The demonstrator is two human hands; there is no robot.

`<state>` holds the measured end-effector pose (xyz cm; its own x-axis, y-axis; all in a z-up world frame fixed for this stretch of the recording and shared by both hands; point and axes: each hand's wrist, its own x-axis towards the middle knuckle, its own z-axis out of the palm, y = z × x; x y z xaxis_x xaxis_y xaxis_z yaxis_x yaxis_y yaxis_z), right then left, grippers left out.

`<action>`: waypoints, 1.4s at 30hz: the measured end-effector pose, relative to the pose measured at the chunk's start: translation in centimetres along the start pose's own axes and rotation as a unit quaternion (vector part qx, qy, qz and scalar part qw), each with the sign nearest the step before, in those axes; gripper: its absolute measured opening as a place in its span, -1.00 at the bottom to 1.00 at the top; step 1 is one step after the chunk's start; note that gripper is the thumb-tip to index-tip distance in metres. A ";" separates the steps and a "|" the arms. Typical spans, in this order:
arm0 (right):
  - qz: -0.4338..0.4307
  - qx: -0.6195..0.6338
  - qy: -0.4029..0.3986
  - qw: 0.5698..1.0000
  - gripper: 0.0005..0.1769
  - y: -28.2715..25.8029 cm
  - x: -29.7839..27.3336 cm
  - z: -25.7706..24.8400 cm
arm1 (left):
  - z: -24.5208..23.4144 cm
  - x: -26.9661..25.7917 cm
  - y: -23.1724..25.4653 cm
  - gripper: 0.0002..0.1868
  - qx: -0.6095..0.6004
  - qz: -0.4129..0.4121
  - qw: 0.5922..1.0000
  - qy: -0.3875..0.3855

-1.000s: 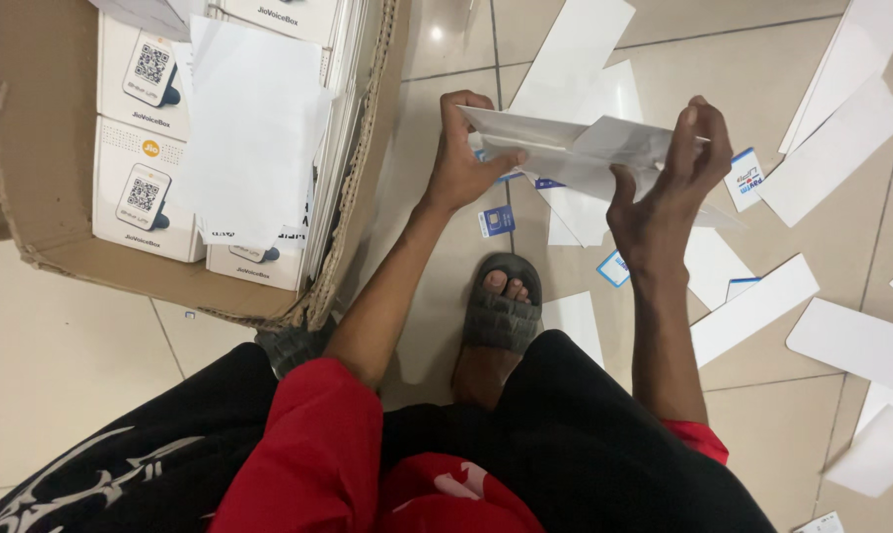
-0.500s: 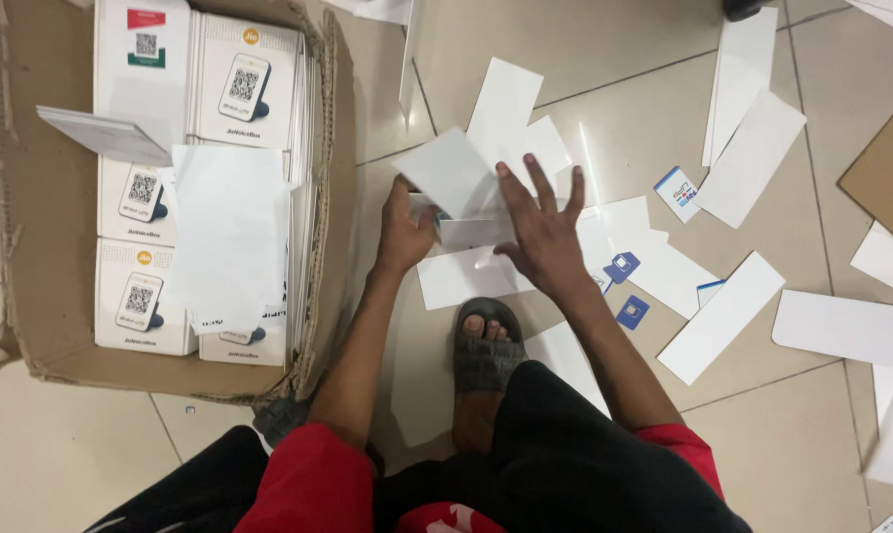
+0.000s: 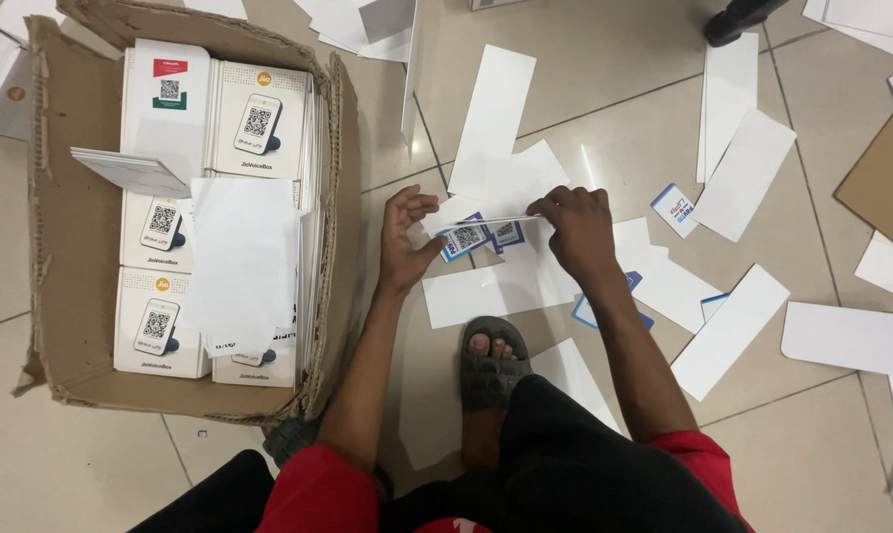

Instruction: The person sits on the floor and assembles white cardboard boxes by folding flaps and inserting them into a larger shipping carton. They repeatedly pick up flat pieces, fold them into box shapes, and place them into the container.

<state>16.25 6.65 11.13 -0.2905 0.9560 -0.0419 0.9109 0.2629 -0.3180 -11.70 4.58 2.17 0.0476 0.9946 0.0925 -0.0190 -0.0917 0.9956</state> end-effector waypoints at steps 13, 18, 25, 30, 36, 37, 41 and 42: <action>0.067 -0.012 -0.037 0.997 -0.66 2.4 0.4 1.4 | 3.0 1.8 -1.0 -0.12 0.357 -0.095 0.918 -0.143; 0.301 0.208 0.025 0.930 -0.51 5.9 -1.0 -0.3 | 3.9 6.2 -4.6 -0.04 0.369 -0.116 0.921 -0.055; 0.510 0.443 0.049 0.736 -0.45 7.0 -6.8 2.4 | 7.2 11.9 -2.3 0.02 0.477 -0.175 0.855 -0.103; 0.486 0.571 0.089 0.656 -0.40 4.1 -8.0 5.8 | 7.7 11.3 -2.3 0.03 0.478 -0.197 0.835 -0.189; 0.428 0.683 0.057 0.589 -0.41 0.6 -2.4 7.5 | 9.2 7.8 -2.9 -0.36 0.411 -0.232 0.859 -0.201; 0.410 0.704 0.046 0.579 -0.41 0.4 -1.5 7.9 | 9.3 7.5 -3.0 -0.45 0.383 -0.260 0.862 -0.208; 0.421 0.684 0.027 0.595 -0.41 -0.1 2.1 8.2 | 9.8 7.6 -3.2 -0.51 0.357 -0.287 0.878 -0.138; 0.405 0.706 0.029 0.580 -0.42 -0.2 2.6 7.8 | 9.8 7.5 -3.4 -0.49 0.351 -0.285 0.882 -0.134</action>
<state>13.03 8.05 3.65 0.1139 0.7048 -0.7002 -0.4184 -0.6051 -0.6773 -1.53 11.86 -0.34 0.0854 0.8498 -0.5201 0.7025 0.3188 0.6363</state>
